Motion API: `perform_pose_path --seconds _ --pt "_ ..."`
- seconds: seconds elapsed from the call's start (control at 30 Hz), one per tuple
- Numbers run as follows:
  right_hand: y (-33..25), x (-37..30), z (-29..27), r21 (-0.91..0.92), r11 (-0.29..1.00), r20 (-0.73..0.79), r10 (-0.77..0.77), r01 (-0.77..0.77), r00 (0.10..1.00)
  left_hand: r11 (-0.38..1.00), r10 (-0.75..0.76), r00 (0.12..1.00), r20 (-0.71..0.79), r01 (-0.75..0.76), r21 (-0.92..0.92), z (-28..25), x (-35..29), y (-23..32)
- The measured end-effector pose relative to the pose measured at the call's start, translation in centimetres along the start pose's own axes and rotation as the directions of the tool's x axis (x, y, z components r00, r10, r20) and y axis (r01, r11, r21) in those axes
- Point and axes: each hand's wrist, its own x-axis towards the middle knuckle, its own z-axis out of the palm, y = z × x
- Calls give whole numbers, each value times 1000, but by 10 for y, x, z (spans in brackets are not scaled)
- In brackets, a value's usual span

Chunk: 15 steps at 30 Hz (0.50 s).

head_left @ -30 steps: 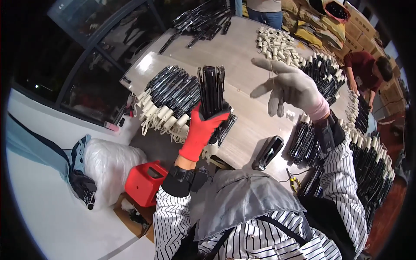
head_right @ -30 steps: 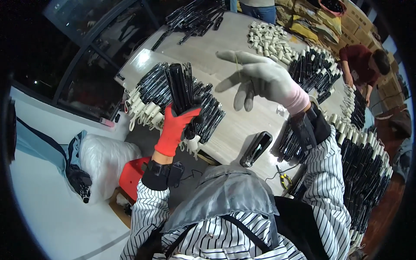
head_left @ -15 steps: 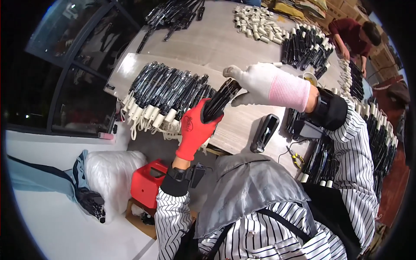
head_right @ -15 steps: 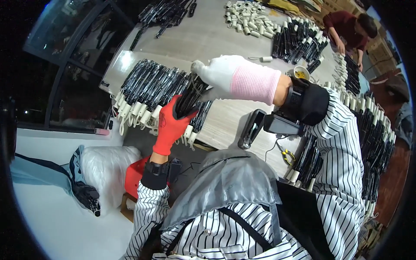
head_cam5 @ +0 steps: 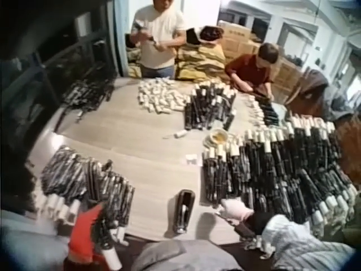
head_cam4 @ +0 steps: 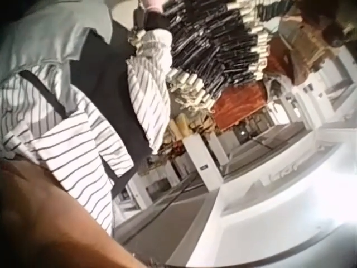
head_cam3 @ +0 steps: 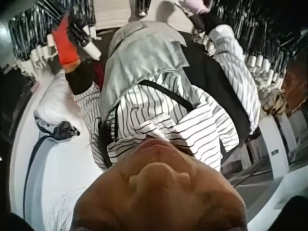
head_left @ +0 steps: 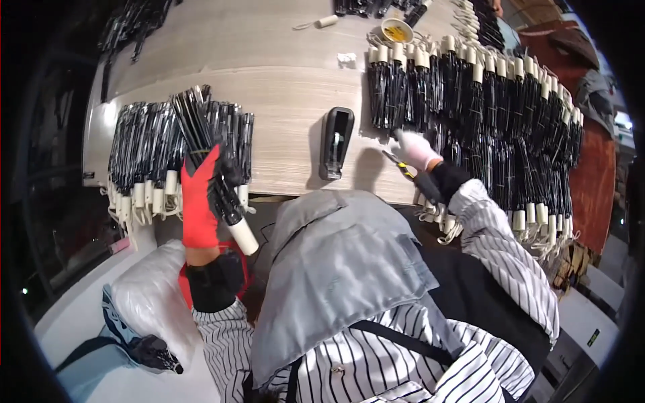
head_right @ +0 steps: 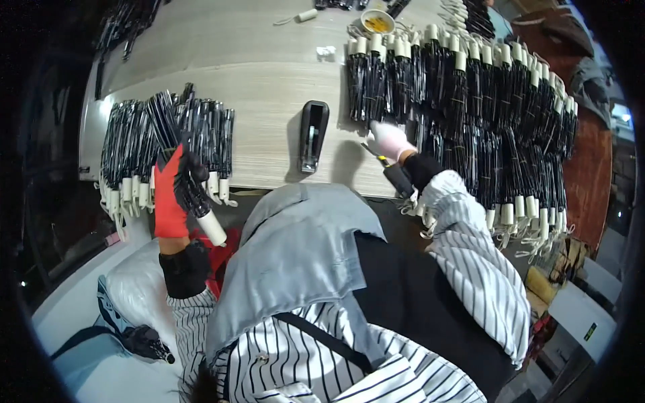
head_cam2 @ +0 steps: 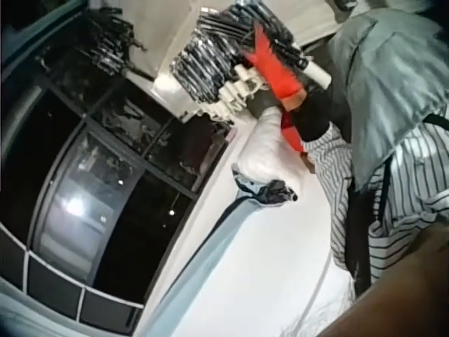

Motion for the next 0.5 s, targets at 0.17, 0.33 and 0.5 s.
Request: perform_pose_path --seconds 0.17,0.33,0.5 --pt "19 -37 110 -144 953 -28 267 -268 963 966 -246 969 -10 246 78 10 -11 -19" --pt "19 -34 88 -67 951 -45 300 -302 953 913 -393 919 31 386 130 20 -26 -27" --pt "-34 -48 -9 702 665 324 19 -254 946 915 -404 892 203 394 92 29 -38 -17"
